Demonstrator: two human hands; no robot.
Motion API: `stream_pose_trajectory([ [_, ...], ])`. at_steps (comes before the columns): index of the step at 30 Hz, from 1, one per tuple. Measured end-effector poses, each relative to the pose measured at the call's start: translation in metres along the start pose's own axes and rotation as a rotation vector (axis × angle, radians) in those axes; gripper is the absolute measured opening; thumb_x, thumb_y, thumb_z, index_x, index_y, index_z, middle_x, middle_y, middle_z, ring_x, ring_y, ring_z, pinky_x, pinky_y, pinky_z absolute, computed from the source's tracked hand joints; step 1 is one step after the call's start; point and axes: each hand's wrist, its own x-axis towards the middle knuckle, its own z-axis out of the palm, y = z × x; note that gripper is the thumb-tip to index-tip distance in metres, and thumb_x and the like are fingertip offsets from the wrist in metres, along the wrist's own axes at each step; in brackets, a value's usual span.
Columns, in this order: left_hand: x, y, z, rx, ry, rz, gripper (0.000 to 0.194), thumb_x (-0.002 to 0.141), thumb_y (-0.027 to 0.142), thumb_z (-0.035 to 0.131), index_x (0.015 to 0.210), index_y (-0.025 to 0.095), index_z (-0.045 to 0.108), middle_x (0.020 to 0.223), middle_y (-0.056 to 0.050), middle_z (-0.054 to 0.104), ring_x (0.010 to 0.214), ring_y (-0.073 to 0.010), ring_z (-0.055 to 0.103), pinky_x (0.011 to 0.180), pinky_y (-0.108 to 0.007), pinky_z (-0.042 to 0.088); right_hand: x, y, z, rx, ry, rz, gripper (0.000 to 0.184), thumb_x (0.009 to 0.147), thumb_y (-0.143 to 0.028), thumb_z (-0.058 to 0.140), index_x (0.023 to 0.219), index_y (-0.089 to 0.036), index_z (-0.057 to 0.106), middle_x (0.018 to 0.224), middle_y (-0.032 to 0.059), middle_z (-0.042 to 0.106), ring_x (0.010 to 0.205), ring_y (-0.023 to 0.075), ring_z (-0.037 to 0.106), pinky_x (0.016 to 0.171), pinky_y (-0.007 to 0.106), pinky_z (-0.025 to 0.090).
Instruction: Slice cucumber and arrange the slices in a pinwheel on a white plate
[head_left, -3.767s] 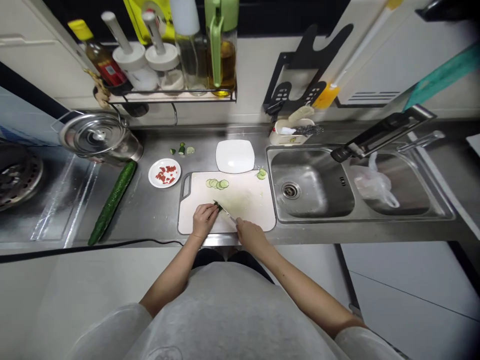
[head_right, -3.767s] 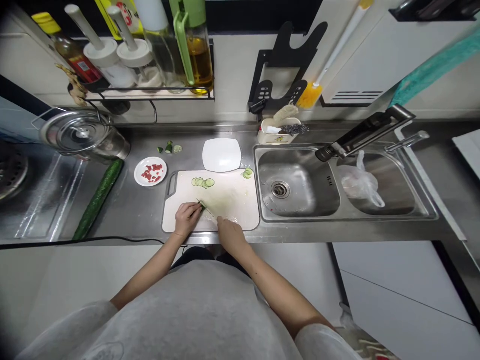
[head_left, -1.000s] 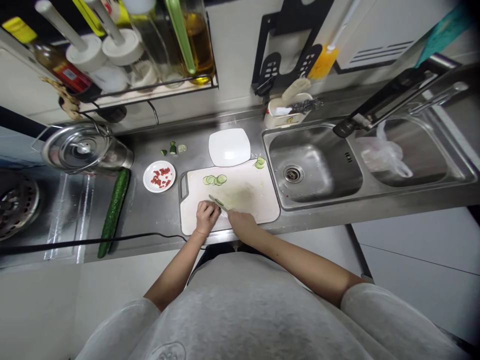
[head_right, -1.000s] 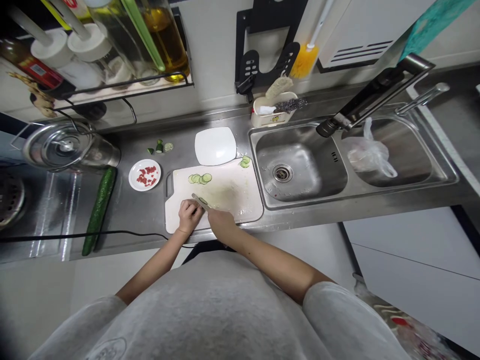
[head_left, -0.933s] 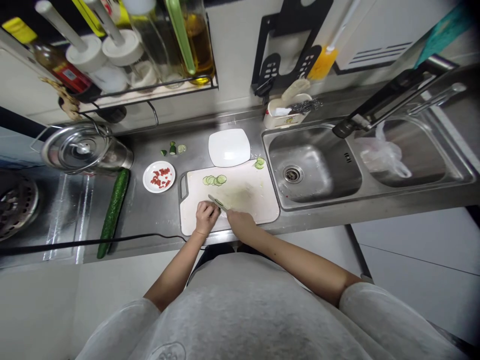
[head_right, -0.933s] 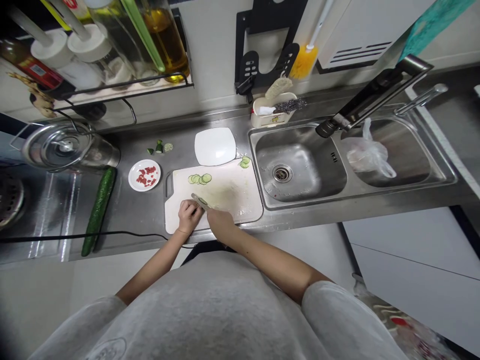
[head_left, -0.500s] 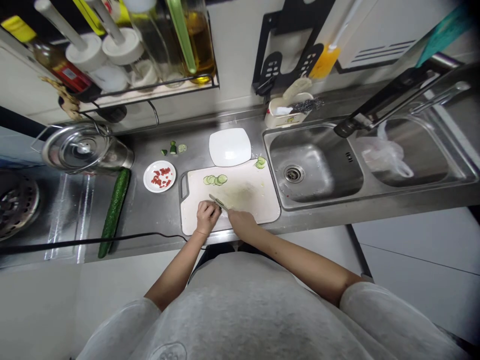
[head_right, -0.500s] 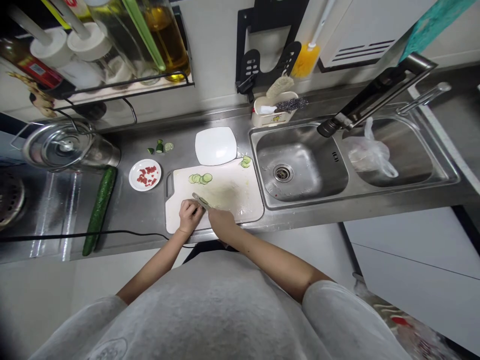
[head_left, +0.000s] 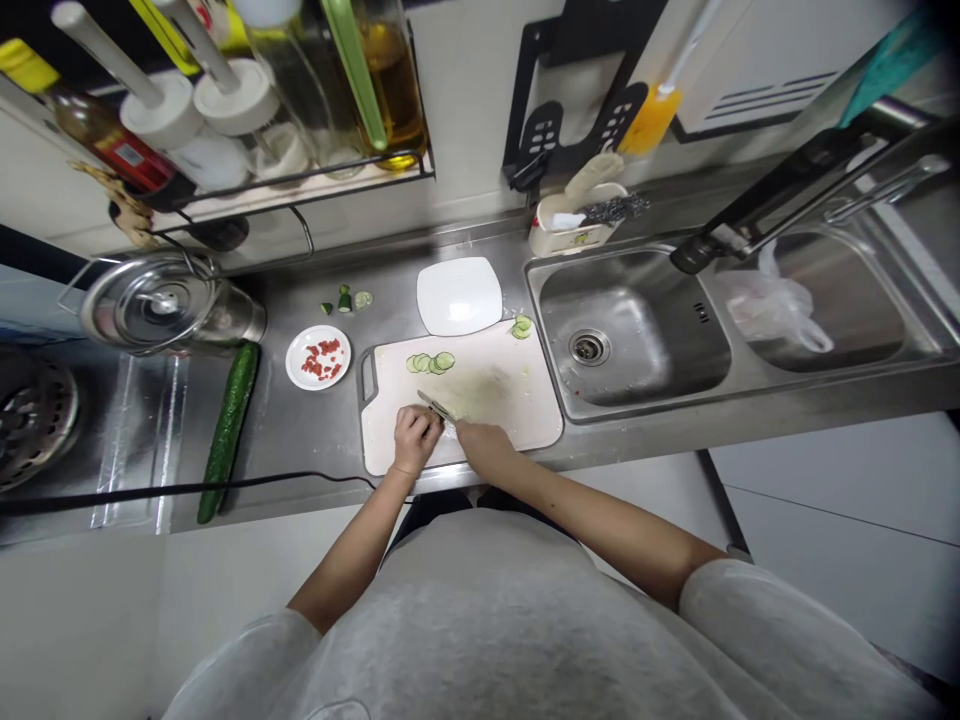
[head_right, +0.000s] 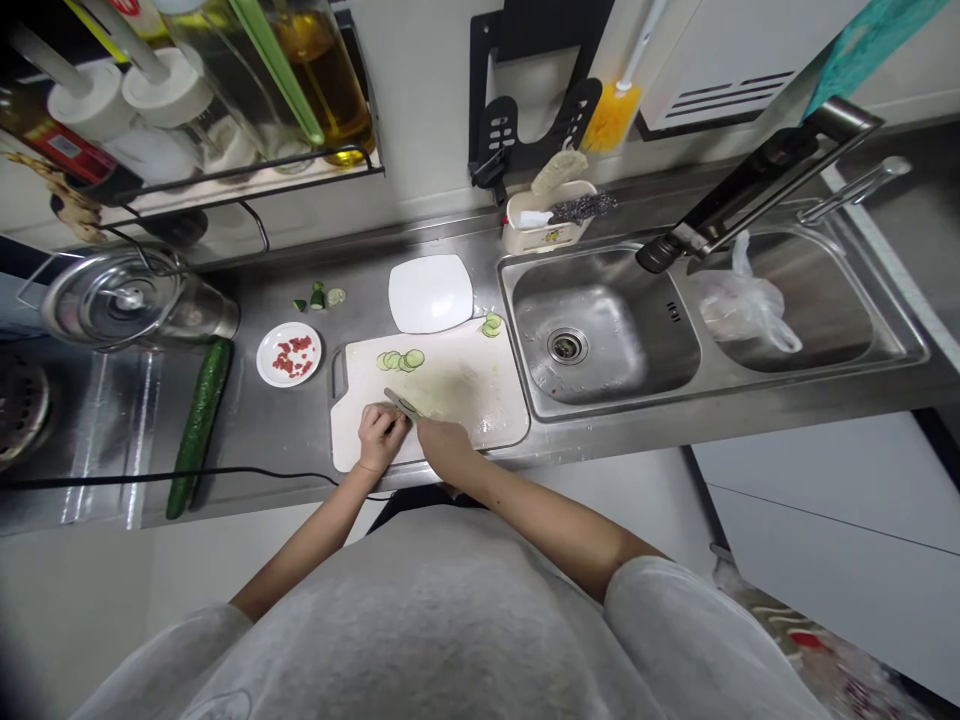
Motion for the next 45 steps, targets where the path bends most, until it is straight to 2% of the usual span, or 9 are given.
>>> stream_pose_trajectory([
  [12,-0.001,0.0,-0.001,-0.013,-0.031,-0.029,0.009,0.085,0.021,0.057,0.077,0.021,0.061,0.076,-0.003,0.057,0.079,-0.0161,0.054,0.075,-0.034,0.046,0.003,0.0,0.01,-0.002,0.018,0.025,0.027,0.09,-0.006,0.034,0.106,-0.012,0.055,0.09,0.0123,0.068,0.087,0.0209,0.068,0.071,0.028,0.048],
  [19,0.0,0.009,-0.007,-0.004,-0.051,-0.072,0.009,0.087,0.023,0.054,0.088,0.021,0.063,0.082,-0.005,0.061,0.083,-0.0169,0.055,0.078,-0.033,0.046,-0.004,0.007,-0.002,-0.075,-0.009,0.038,0.028,0.09,-0.008,0.036,0.112,-0.014,0.052,0.094,0.0111,0.066,0.091,0.0209,0.065,0.071,0.028,0.047],
  [21,0.0,0.014,-0.01,-0.022,-0.046,-0.107,0.012,0.088,0.024,0.052,0.095,0.021,0.062,0.086,-0.005,0.061,0.086,-0.0174,0.055,0.079,-0.033,0.046,-0.008,0.013,-0.008,-0.128,0.019,0.062,0.031,0.092,-0.011,0.032,0.116,-0.017,0.051,0.099,0.0114,0.064,0.089,0.0207,0.065,0.069,0.029,0.045],
  [26,0.007,0.032,-0.022,0.026,0.071,-0.174,0.034,0.087,0.033,0.056,0.118,0.02,0.055,0.11,-0.012,0.056,0.106,-0.0232,0.051,0.091,-0.039,0.043,-0.02,0.034,-0.022,-0.296,0.18,0.126,0.038,0.096,-0.017,0.028,0.129,-0.022,0.046,0.109,0.0126,0.057,0.086,0.019,0.061,0.071,0.03,0.04],
  [29,0.02,0.044,-0.028,0.071,-0.019,-0.116,0.042,0.086,0.038,0.057,0.125,0.024,0.053,0.119,-0.012,0.053,0.113,-0.0257,0.047,0.095,-0.043,0.039,-0.027,0.045,-0.025,-0.349,0.28,0.093,0.041,0.097,-0.02,0.03,0.135,-0.025,0.043,0.113,0.0125,0.055,0.089,0.0194,0.056,0.074,0.031,0.035],
  [31,0.03,0.05,-0.029,0.091,-0.102,-0.059,0.042,0.085,0.041,0.057,0.124,0.027,0.054,0.122,-0.012,0.053,0.116,-0.0271,0.046,0.097,-0.045,0.037,-0.03,0.051,-0.026,-0.367,0.327,0.074,0.041,0.097,-0.022,0.031,0.136,-0.026,0.043,0.116,0.0121,0.054,0.089,0.0191,0.053,0.075,0.031,0.033],
  [34,0.042,0.055,-0.029,0.107,-0.155,0.024,0.036,0.084,0.041,0.059,0.118,0.029,0.059,0.124,-0.011,0.053,0.119,-0.029,0.043,0.097,-0.047,0.035,-0.034,0.054,-0.027,-0.39,0.365,0.064,0.04,0.097,-0.023,0.031,0.135,-0.026,0.045,0.116,0.0113,0.054,0.086,0.0186,0.051,0.075,0.031,0.031],
  [41,0.041,0.056,-0.025,0.088,-0.162,0.13,0.014,0.086,0.031,0.058,0.096,0.028,0.066,0.11,-0.006,0.062,0.114,-0.0246,0.049,0.094,-0.043,0.036,-0.037,0.055,-0.025,-0.431,0.381,0.085,0.039,0.097,-0.023,0.031,0.132,-0.026,0.047,0.113,0.011,0.055,0.085,0.0182,0.052,0.074,0.031,0.032],
  [45,0.035,0.057,-0.017,0.022,-0.153,0.099,0.013,0.089,0.026,0.053,0.091,0.027,0.066,0.098,-0.005,0.066,0.104,-0.0205,0.055,0.089,-0.04,0.037,-0.039,0.059,-0.021,-0.415,0.347,0.142,0.039,0.096,-0.022,0.035,0.132,-0.026,0.048,0.113,0.0111,0.055,0.086,0.0179,0.054,0.075,0.03,0.034],
])
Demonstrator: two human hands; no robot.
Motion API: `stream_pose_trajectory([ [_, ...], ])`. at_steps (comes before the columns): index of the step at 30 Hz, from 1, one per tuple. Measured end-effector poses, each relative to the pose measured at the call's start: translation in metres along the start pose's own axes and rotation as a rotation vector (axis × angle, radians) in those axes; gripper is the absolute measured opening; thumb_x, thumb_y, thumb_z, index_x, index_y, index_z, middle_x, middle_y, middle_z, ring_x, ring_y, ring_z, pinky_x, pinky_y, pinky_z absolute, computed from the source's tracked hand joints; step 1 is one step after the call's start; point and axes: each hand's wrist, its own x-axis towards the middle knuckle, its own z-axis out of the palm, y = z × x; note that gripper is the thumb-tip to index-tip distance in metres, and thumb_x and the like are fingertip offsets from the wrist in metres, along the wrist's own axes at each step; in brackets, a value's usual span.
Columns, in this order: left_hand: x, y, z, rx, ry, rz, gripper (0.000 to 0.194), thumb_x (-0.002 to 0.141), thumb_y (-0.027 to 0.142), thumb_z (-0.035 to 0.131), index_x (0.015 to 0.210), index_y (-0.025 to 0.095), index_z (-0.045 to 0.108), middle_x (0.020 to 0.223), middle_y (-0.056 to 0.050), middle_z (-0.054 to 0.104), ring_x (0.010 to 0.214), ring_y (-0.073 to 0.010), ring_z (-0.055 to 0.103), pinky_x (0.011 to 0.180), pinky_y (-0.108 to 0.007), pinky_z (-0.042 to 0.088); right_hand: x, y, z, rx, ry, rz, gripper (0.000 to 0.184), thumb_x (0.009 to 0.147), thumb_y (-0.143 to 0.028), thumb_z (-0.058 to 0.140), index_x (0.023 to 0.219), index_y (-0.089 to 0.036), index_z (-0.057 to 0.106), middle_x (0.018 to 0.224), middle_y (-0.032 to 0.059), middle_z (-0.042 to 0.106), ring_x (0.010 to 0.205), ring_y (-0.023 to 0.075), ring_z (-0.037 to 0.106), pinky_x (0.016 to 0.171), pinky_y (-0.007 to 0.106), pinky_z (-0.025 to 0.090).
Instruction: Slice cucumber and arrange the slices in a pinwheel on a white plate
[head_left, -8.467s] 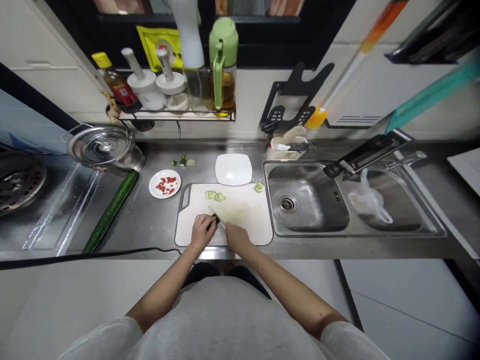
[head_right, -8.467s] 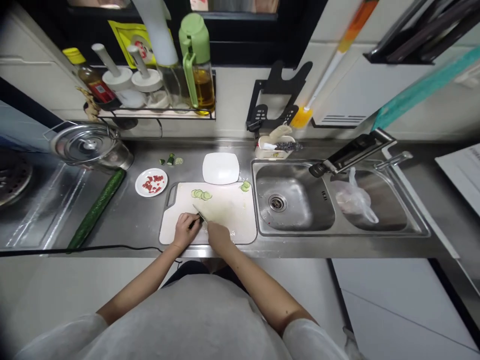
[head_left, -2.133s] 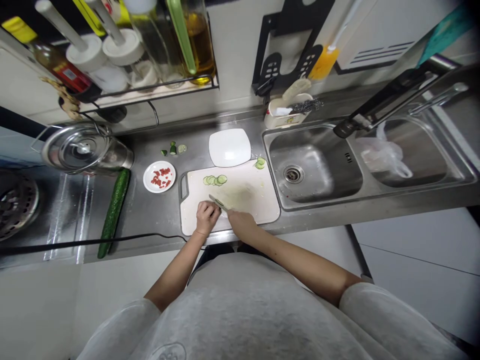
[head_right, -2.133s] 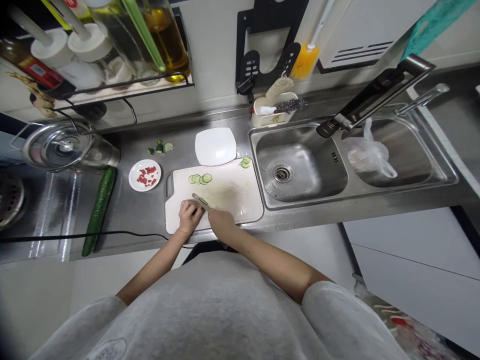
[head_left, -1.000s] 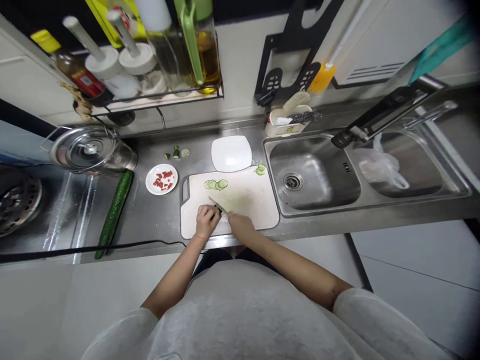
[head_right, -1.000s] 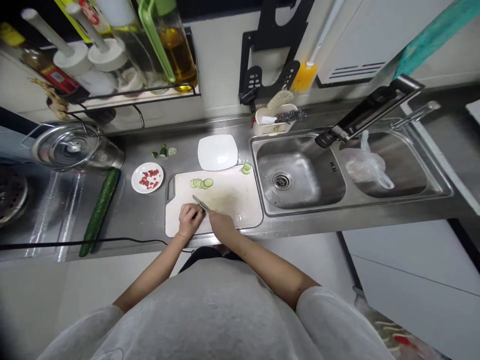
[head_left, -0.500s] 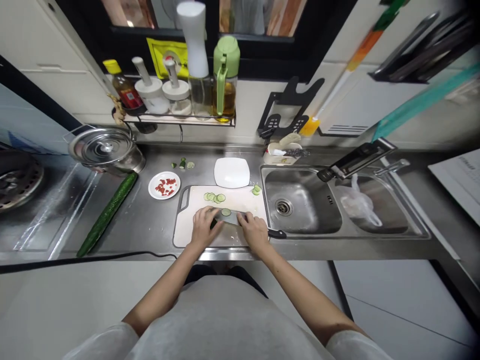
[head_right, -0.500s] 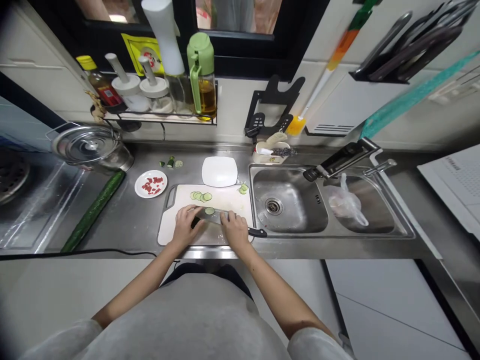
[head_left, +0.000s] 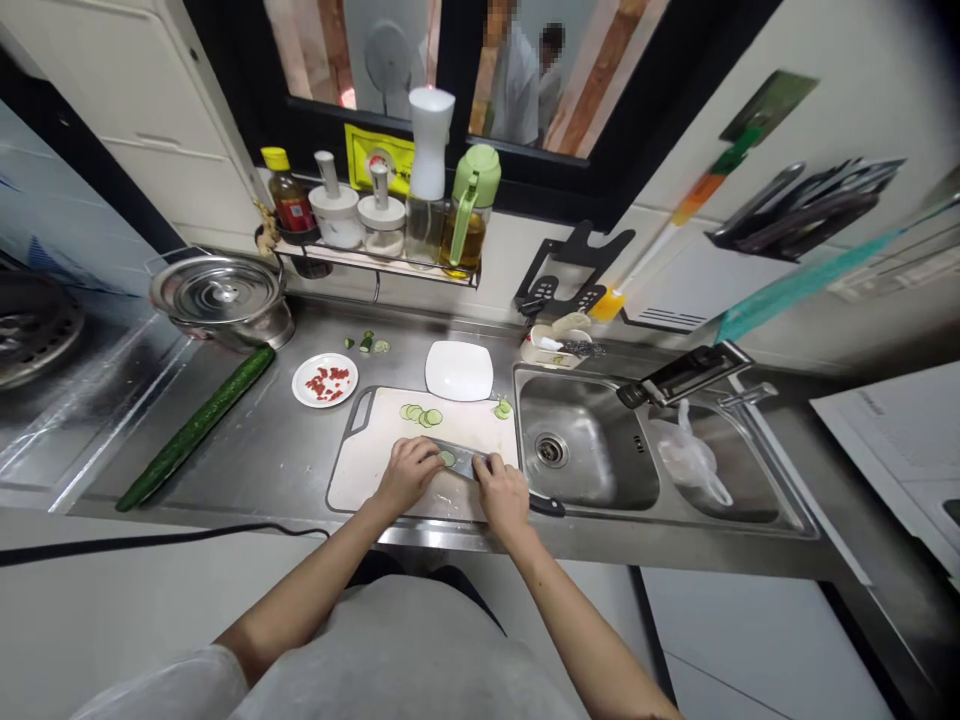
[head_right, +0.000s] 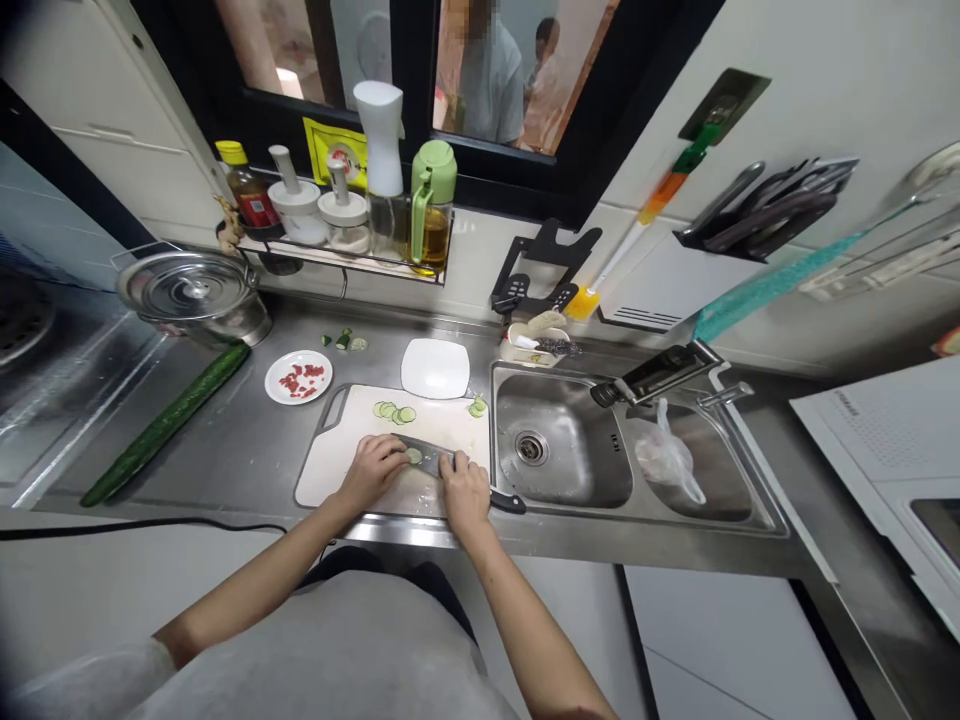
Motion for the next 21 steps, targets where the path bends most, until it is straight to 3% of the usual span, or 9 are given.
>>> stream_pose_trajectory([
  [3,0.006,-0.003,0.008,-0.083,0.069,-0.17,0.016,0.09,0.028,0.049,0.087,0.025,0.065,0.091,-0.004,0.068,0.093,-0.0196,0.059,0.084,-0.038,0.039,-0.004,0.008,0.005,-0.003,-0.011,0.055,0.04,0.095,-0.021,0.038,0.132,-0.027,0.049,0.112,0.0106,0.056,0.086,0.0172,0.056,0.074,0.028,0.036],
  [6,0.023,-0.012,0.016,-0.182,0.125,-0.435,0.016,0.089,0.028,0.049,0.086,0.024,0.064,0.085,-0.002,0.069,0.081,-0.0186,0.061,0.077,-0.034,0.041,-0.009,0.019,0.01,-0.002,-0.014,0.152,0.04,0.093,-0.02,0.04,0.13,-0.028,0.053,0.111,0.0096,0.057,0.084,0.0172,0.059,0.072,0.028,0.038],
  [10,0.053,-0.031,0.023,-0.177,0.002,-0.678,0.012,0.084,0.027,0.054,0.079,0.025,0.064,0.073,0.001,0.068,0.069,-0.0172,0.06,0.075,-0.033,0.04,-0.018,0.029,0.016,0.04,-0.006,0.271,0.037,0.093,-0.022,0.041,0.126,-0.028,0.057,0.108,0.0081,0.06,0.082,0.0169,0.061,0.07,0.027,0.04],
  [16,0.078,-0.053,0.031,-0.048,-0.141,-0.646,0.014,0.083,0.025,0.053,0.076,0.023,0.065,0.078,-0.002,0.069,0.081,-0.0209,0.058,0.082,-0.038,0.035,-0.027,0.035,0.023,0.038,0.005,0.319,0.037,0.093,-0.022,0.042,0.125,-0.027,0.059,0.106,0.0083,0.062,0.08,0.0164,0.064,0.067,0.025,0.043],
  [21,0.077,-0.062,0.042,0.077,-0.066,-0.529,0.009,0.08,0.025,0.059,0.074,0.021,0.066,0.086,-0.008,0.065,0.093,-0.0259,0.052,0.08,-0.039,0.035,-0.03,0.033,0.025,0.063,-0.008,0.33,0.036,0.094,-0.025,0.04,0.123,-0.027,0.06,0.104,0.0079,0.064,0.078,0.0161,0.065,0.064,0.024,0.043],
])
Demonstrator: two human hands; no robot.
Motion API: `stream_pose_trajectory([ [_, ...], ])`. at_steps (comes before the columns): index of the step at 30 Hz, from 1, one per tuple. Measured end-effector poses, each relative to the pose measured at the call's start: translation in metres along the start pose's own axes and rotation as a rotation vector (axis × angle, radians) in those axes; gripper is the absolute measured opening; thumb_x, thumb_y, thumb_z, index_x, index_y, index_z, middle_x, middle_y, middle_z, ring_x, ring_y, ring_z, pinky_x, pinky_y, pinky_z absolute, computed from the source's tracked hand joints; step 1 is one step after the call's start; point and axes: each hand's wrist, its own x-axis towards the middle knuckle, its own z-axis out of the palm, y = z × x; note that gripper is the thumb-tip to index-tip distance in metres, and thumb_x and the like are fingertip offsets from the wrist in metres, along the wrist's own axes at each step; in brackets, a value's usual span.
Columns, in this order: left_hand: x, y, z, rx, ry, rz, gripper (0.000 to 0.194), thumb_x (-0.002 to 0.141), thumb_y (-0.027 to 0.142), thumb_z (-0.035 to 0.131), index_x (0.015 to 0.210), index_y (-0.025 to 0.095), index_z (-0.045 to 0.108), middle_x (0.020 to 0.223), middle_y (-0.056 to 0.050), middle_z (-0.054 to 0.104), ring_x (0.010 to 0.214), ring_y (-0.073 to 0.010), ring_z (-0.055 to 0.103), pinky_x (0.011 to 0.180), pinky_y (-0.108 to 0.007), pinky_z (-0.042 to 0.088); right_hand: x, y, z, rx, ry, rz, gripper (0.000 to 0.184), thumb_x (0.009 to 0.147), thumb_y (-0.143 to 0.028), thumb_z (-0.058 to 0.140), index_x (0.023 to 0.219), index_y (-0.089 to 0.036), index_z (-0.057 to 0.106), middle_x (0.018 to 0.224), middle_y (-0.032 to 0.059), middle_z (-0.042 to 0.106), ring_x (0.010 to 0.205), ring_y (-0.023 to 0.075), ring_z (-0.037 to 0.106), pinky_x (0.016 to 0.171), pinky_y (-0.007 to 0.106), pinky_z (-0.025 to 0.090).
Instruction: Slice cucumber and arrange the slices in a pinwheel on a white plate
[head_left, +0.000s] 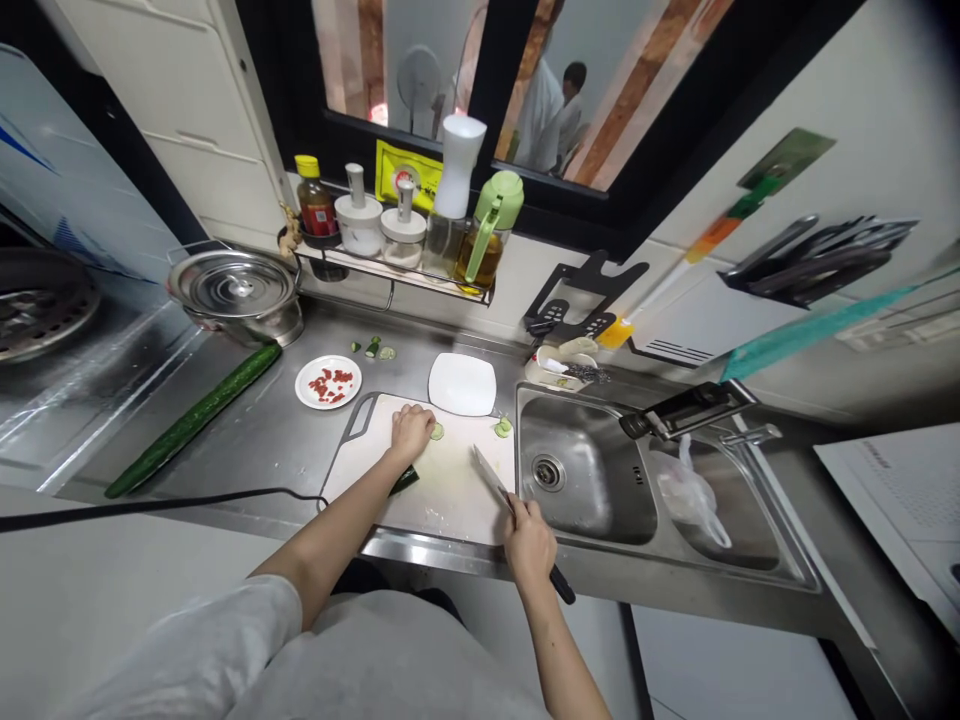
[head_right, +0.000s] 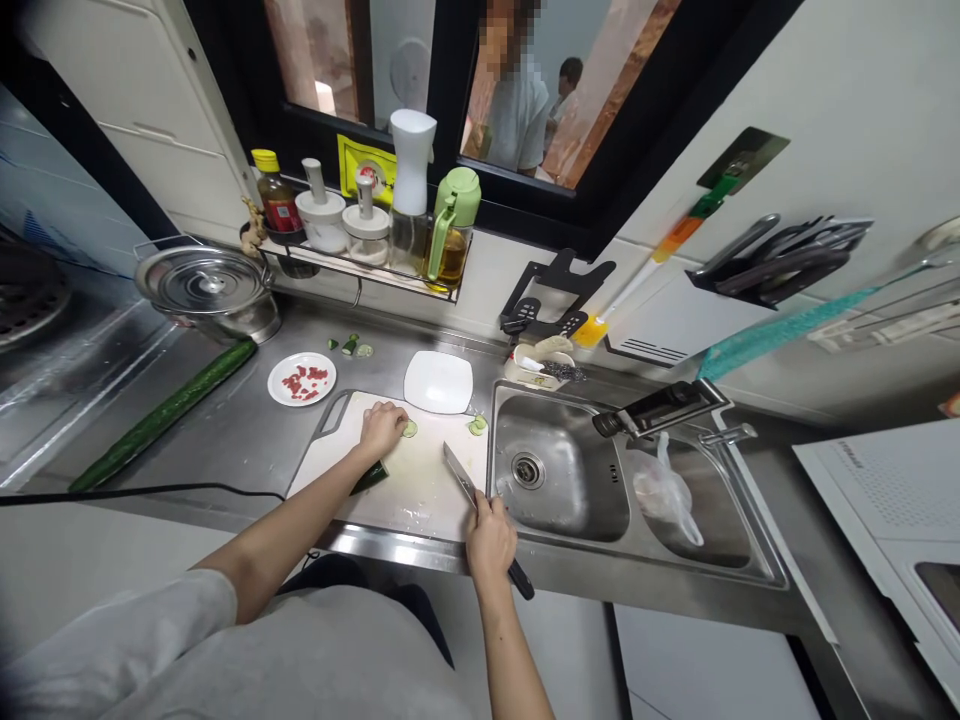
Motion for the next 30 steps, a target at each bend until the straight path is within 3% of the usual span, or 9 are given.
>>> stream_pose_trajectory([
  [4,-0.001,-0.006,0.002,-0.047,0.088,-0.002,0.007,0.081,0.025,0.059,0.079,0.022,0.065,0.086,-0.008,0.063,0.092,-0.0248,0.051,0.079,-0.038,0.037,0.003,-0.002,0.004,0.142,0.022,0.035,0.038,0.096,-0.028,0.032,0.121,-0.021,0.06,0.107,0.0102,0.065,0.084,0.0169,0.065,0.065,0.024,0.044],
  [7,-0.008,-0.015,-0.006,-0.152,0.166,-0.077,0.009,0.083,0.027,0.057,0.084,0.023,0.065,0.086,-0.006,0.064,0.087,-0.0226,0.053,0.079,-0.037,0.04,0.011,-0.006,0.011,0.428,-0.007,0.017,0.037,0.094,-0.03,0.032,0.106,-0.015,0.064,0.095,0.0105,0.069,0.084,0.0187,0.064,0.068,0.024,0.045],
  [10,-0.029,-0.028,-0.018,-0.269,0.217,-0.125,0.012,0.084,0.028,0.054,0.087,0.023,0.065,0.085,-0.004,0.064,0.081,-0.0197,0.055,0.077,-0.034,0.044,0.021,-0.015,0.017,0.696,-0.07,-0.023,0.035,0.09,-0.036,0.037,0.093,-0.013,0.064,0.082,0.0086,0.069,0.077,0.0195,0.063,0.065,0.025,0.045],
  [13,-0.062,-0.038,-0.027,-0.336,0.253,-0.113,0.014,0.086,0.029,0.052,0.09,0.022,0.064,0.086,-0.003,0.064,0.08,-0.0177,0.058,0.076,-0.032,0.046,0.026,-0.027,0.014,0.798,-0.106,-0.071,0.033,0.088,-0.038,0.039,0.09,-0.015,0.063,0.074,0.0046,0.066,0.07,0.0184,0.061,0.062,0.024,0.042],
  [17,-0.105,-0.041,-0.03,-0.339,0.247,-0.014,0.015,0.088,0.029,0.051,0.091,0.022,0.064,0.088,-0.004,0.064,0.084,-0.0171,0.059,0.076,-0.032,0.048,0.027,-0.041,-0.004,0.737,-0.209,-0.143,0.03,0.091,-0.034,0.037,0.09,-0.016,0.061,0.07,0.0026,0.064,0.069,0.017,0.059,0.06,0.023,0.038],
  [20,-0.121,-0.042,-0.026,-0.29,0.256,0.096,0.016,0.089,0.029,0.051,0.094,0.022,0.065,0.09,-0.004,0.064,0.089,-0.0176,0.059,0.08,-0.033,0.049,0.024,-0.05,-0.02,0.576,-0.282,-0.185,0.027,0.093,-0.03,0.038,0.092,-0.015,0.06,0.076,0.0054,0.065,0.075,0.0171,0.06,0.063,0.022,0.035],
  [26,-0.123,-0.047,-0.017,-0.237,0.263,0.242,0.018,0.088,0.028,0.055,0.1,0.024,0.068,0.091,-0.005,0.063,0.089,-0.0169,0.058,0.08,-0.033,0.05,0.008,-0.065,-0.035,0.343,-0.382,-0.267,0.026,0.096,-0.026,0.035,0.117,-0.017,0.047,0.089,0.0099,0.068,0.082,0.0199,0.063,0.066,0.025,0.035],
  [30,-0.12,-0.048,-0.015,-0.217,0.267,0.289,0.018,0.087,0.028,0.057,0.101,0.025,0.068,0.093,-0.006,0.064,0.09,-0.0172,0.059,0.08,-0.034,0.05,-0.002,-0.076,-0.041,0.259,-0.401,-0.318,0.023,0.096,-0.02,0.033,0.114,-0.016,0.046,0.091,0.0116,0.068,0.086,0.0219,0.065,0.069,0.027,0.038],
])
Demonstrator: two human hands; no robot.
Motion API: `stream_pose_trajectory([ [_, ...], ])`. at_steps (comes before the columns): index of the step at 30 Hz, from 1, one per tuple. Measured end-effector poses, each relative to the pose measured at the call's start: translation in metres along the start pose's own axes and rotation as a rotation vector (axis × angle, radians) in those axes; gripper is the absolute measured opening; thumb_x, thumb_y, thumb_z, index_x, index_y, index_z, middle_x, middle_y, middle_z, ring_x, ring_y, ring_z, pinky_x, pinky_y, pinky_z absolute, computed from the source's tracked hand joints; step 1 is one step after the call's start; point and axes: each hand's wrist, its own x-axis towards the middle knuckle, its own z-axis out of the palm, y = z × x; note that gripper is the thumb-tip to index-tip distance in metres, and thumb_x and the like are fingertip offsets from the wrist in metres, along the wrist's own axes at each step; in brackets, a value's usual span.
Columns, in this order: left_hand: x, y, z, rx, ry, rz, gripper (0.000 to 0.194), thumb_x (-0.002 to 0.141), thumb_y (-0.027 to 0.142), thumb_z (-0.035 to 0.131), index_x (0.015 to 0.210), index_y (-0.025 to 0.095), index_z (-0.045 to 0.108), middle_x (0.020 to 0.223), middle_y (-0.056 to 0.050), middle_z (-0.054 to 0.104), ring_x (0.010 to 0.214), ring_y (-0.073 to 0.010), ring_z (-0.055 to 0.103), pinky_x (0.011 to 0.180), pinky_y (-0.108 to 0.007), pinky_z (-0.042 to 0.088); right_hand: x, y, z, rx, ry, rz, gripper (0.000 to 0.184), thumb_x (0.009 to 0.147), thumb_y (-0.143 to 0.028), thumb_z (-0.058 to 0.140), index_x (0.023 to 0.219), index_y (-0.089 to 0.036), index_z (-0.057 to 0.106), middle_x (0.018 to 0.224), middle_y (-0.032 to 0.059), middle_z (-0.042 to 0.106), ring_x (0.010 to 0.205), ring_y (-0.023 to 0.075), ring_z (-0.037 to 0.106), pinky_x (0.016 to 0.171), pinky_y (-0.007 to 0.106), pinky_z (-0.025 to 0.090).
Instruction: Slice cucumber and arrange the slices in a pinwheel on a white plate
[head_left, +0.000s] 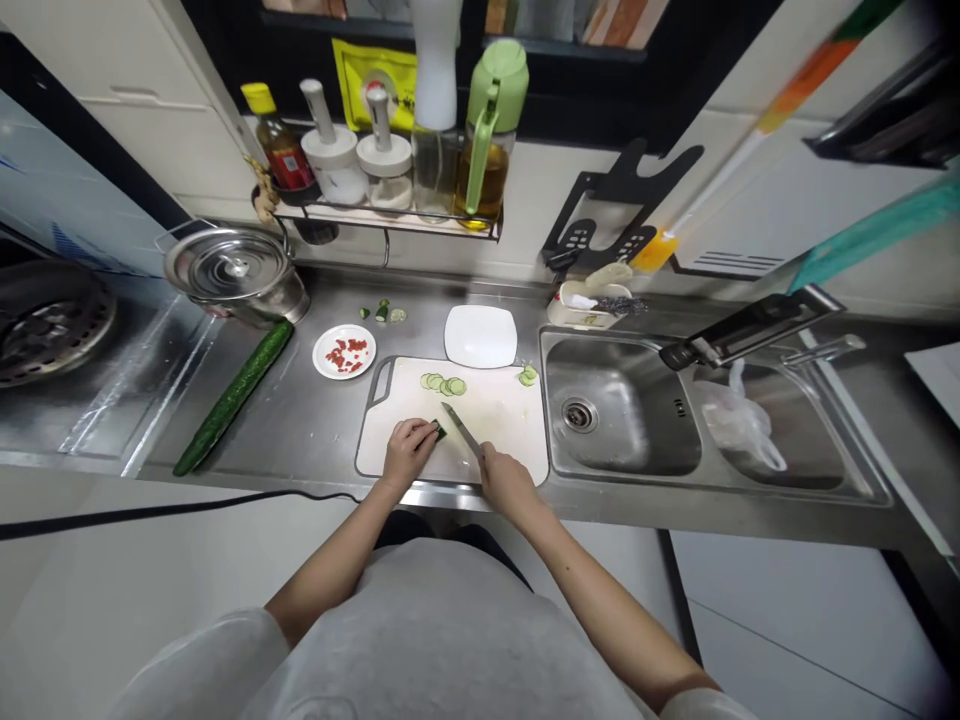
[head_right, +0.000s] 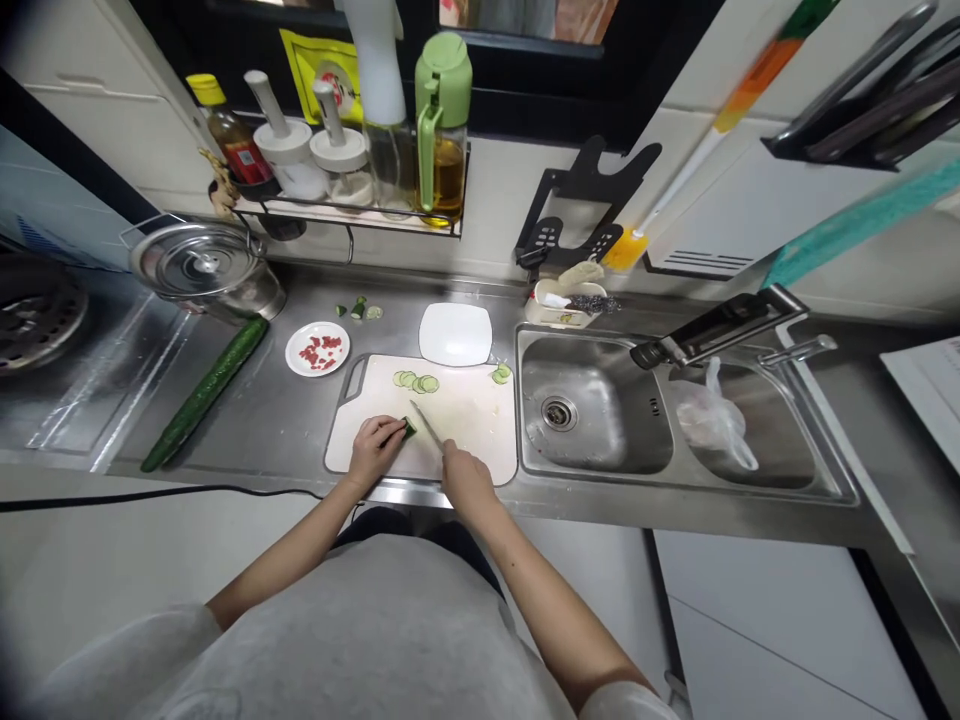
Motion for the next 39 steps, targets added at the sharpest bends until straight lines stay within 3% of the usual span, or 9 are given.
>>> stream_pose_trajectory([
  [14,0.002,-0.013,0.005,0.043,-0.03,0.122,0.014,0.086,0.022,0.059,0.095,0.023,0.068,0.084,-0.005,0.062,0.083,-0.0168,0.055,0.076,-0.033,0.047,-0.002,-0.017,0.019,-0.166,0.035,-0.068,0.024,0.09,-0.007,0.033,0.107,-0.016,0.047,0.089,0.0115,0.067,0.087,0.0204,0.067,0.07,0.026,0.047],
  [39,0.004,-0.013,0.004,0.04,-0.098,0.127,0.008,0.085,0.023,0.058,0.08,0.021,0.064,0.08,-0.005,0.057,0.08,-0.0172,0.05,0.074,-0.034,0.044,0.001,-0.03,0.003,-0.042,-0.038,-0.088,0.025,0.091,-0.007,0.034,0.108,-0.012,0.052,0.092,0.014,0.069,0.089,0.023,0.068,0.071,0.029,0.05],
])
